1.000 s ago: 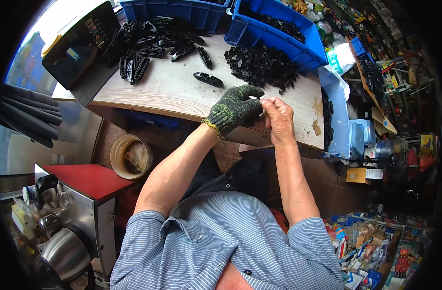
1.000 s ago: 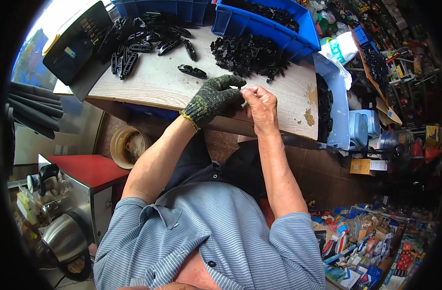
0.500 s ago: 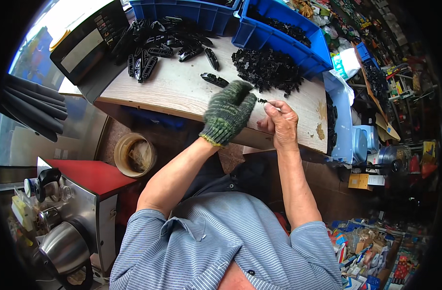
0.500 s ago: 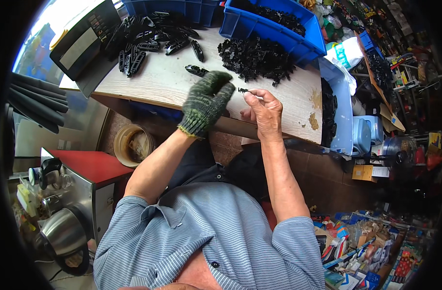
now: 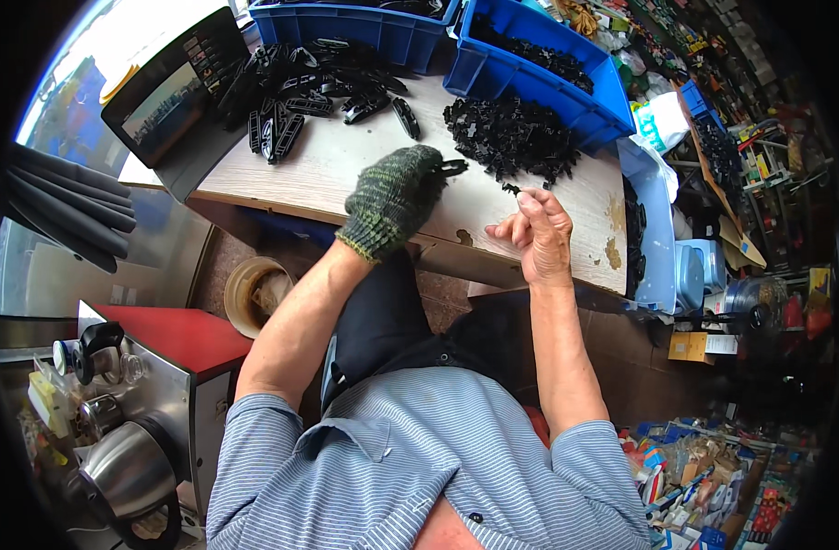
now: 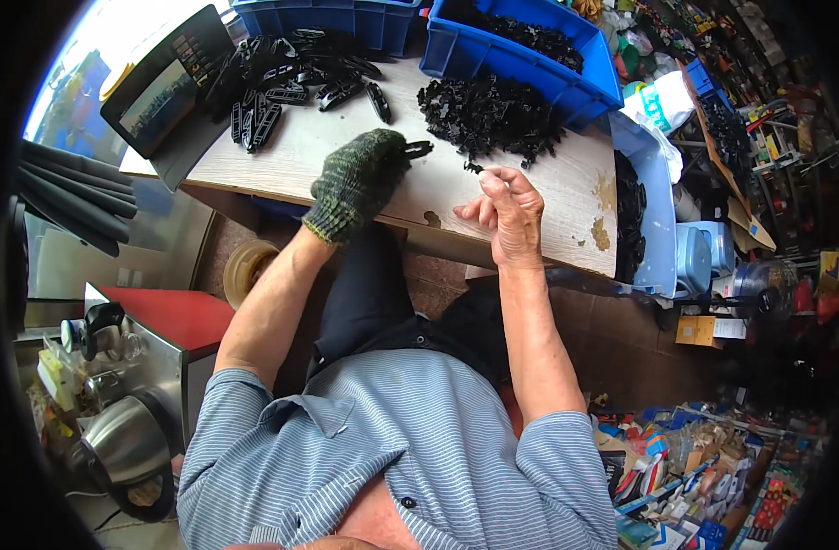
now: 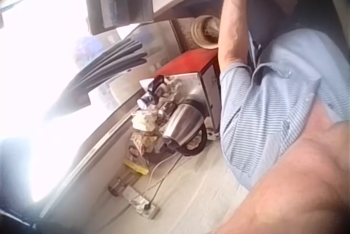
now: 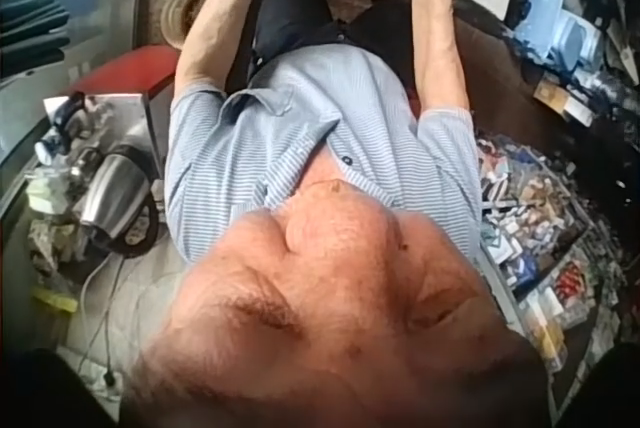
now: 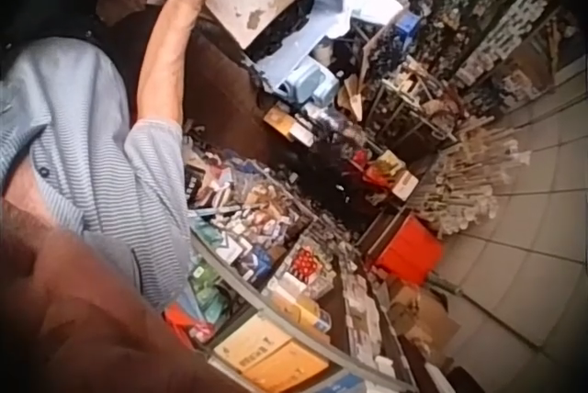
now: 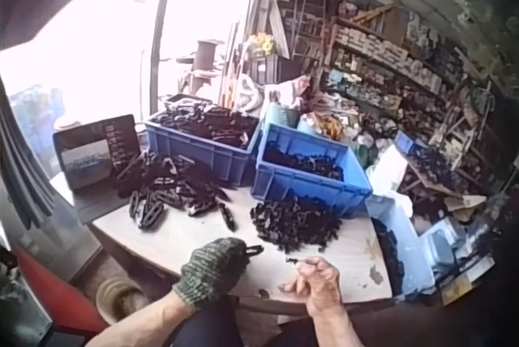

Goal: Inspecting and sorting small black plastic mechanical parts on a workbench into bins.

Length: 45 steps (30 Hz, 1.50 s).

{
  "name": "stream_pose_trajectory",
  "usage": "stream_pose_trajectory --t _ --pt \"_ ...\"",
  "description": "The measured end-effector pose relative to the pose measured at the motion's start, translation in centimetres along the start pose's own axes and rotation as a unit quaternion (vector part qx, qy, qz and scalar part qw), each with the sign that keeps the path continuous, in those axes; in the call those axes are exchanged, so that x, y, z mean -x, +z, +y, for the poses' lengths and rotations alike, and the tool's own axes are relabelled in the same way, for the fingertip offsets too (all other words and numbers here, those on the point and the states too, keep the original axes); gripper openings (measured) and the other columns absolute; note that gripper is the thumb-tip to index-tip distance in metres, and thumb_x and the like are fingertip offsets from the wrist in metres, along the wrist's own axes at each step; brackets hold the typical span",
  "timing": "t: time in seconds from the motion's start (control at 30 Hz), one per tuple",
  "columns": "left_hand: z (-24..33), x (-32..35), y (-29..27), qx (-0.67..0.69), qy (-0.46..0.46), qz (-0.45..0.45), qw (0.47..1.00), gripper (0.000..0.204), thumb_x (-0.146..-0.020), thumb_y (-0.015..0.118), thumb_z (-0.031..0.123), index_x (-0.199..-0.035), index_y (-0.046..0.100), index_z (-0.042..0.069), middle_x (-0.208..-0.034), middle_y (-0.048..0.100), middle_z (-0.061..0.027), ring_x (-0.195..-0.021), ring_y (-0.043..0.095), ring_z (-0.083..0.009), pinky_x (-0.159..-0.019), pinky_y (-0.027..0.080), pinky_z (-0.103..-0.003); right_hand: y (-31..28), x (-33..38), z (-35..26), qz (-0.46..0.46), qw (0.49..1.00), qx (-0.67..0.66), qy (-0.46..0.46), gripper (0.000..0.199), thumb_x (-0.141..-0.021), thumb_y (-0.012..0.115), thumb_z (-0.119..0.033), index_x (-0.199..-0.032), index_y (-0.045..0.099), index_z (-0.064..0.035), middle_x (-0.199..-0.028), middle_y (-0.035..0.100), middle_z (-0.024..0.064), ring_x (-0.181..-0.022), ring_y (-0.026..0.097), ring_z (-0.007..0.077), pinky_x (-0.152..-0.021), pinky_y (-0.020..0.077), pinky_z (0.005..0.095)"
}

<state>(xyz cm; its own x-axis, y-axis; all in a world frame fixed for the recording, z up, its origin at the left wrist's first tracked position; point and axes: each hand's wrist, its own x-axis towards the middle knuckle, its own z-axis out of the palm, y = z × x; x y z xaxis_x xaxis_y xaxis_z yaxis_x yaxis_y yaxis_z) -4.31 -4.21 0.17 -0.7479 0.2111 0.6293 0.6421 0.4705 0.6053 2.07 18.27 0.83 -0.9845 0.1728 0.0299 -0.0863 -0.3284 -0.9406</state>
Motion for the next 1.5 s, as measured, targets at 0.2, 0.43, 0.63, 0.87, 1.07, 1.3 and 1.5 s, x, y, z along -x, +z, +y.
stream_pose_trajectory --t 0.2,0.43,0.63,0.87,1.07,1.3,1.5 --pt "2.7 2.0 1.7 0.372 -0.255 -0.072 0.89 0.026 -0.088 0.074 0.007 -0.113 0.065 0.003 -0.094 0.07 -0.0024 -0.08 0.065 -0.0084 -0.067 0.055 -0.026 1.4 -0.5 -0.2 -0.037 0.999 -0.018 0.006 0.012 -0.089 0.07 -0.013 -0.099 0.069 -0.0071 -0.053 0.051 0.0007 -0.053 0.062 0.0172 -0.065 0.062 0.044" --pt "3.5 1.1 1.1 0.374 -0.26 -0.158 0.876 0.024 -0.091 0.072 0.013 -0.113 0.068 0.004 -0.092 0.07 -0.0027 -0.072 0.062 -0.0067 -0.061 0.054 -0.023 1.8 -0.5 -0.8 -0.065 0.997 -0.006 0.048 0.012 -0.085 0.075 -0.01 -0.094 0.071 -0.0044 -0.058 0.055 -0.001 -0.052 0.06 0.0114 -0.061 0.0595 0.0321" --pt "3.3 0.9 1.1 0.345 -0.248 -0.176 0.888 0.025 -0.09 0.072 0.019 -0.11 0.069 0.004 -0.083 0.069 -0.0027 -0.071 0.063 -0.0078 -0.062 0.052 -0.024 1.4 -1.0 -0.6 -0.084 0.993 0.04 0.075 0.012 -0.084 0.077 -0.01 -0.093 0.071 -0.004 -0.06 0.059 -0.0013 -0.053 0.06 0.0089 -0.059 0.0583 0.0288" --pt "3.3 0.4 0.9 0.372 -0.27 -0.189 0.868 0.021 -0.092 0.069 0.02 -0.105 0.068 0.002 -0.08 0.067 -0.0032 -0.067 0.062 -0.0087 -0.058 0.05 -0.025 1.5 -1.2 -1.1 -0.094 0.988 0.02 0.123 0.01 -0.086 0.075 -0.008 -0.092 0.068 -0.004 -0.06 0.059 -0.0005 -0.051 0.057 0.0078 -0.058 0.0605 0.0318" --pt "3.1 0.6 1.9 0.373 -0.305 -0.145 0.864 0.022 -0.095 0.066 0.022 -0.102 0.067 0.002 -0.077 0.066 -0.0038 -0.063 0.061 -0.0098 -0.055 0.05 -0.025 2.0 -1.3 -0.7 -0.073 0.99 0.036 0.118 0.015 -0.088 0.075 -0.013 -0.095 0.065 -0.0043 -0.055 0.052 -0.0021 -0.047 0.054 0.0084 -0.058 0.0604 0.0317" --pt "4.0 0.7 1.3 0.455 -0.351 -0.069 0.816 0.02 -0.093 0.067 0.017 -0.098 0.068 -0.002 -0.073 0.062 -0.0048 -0.057 0.058 -0.0114 -0.052 0.048 -0.025 2.4 -1.3 -0.8 -0.048 0.986 0.124 0.099 0.036 -0.09 0.074 -0.039 -0.084 0.06 -0.0055 -0.049 0.046 -0.0016 -0.042 0.049 0.0085 -0.055 0.0573 0.0303" --pt "4.4 0.4 1.1 0.474 -0.394 -0.06 0.785 0.017 -0.092 0.068 0.014 -0.094 0.068 -0.003 -0.069 0.061 -0.0046 -0.055 0.056 -0.012 -0.05 0.045 -0.026 2.8 -0.8 -1.0 -0.071 0.98 0.144 0.116 0.041 -0.092 0.07 -0.041 -0.074 0.054 -0.0091 -0.046 0.042 -0.0014 -0.04 0.044 0.0086 -0.051 0.054 0.0292"
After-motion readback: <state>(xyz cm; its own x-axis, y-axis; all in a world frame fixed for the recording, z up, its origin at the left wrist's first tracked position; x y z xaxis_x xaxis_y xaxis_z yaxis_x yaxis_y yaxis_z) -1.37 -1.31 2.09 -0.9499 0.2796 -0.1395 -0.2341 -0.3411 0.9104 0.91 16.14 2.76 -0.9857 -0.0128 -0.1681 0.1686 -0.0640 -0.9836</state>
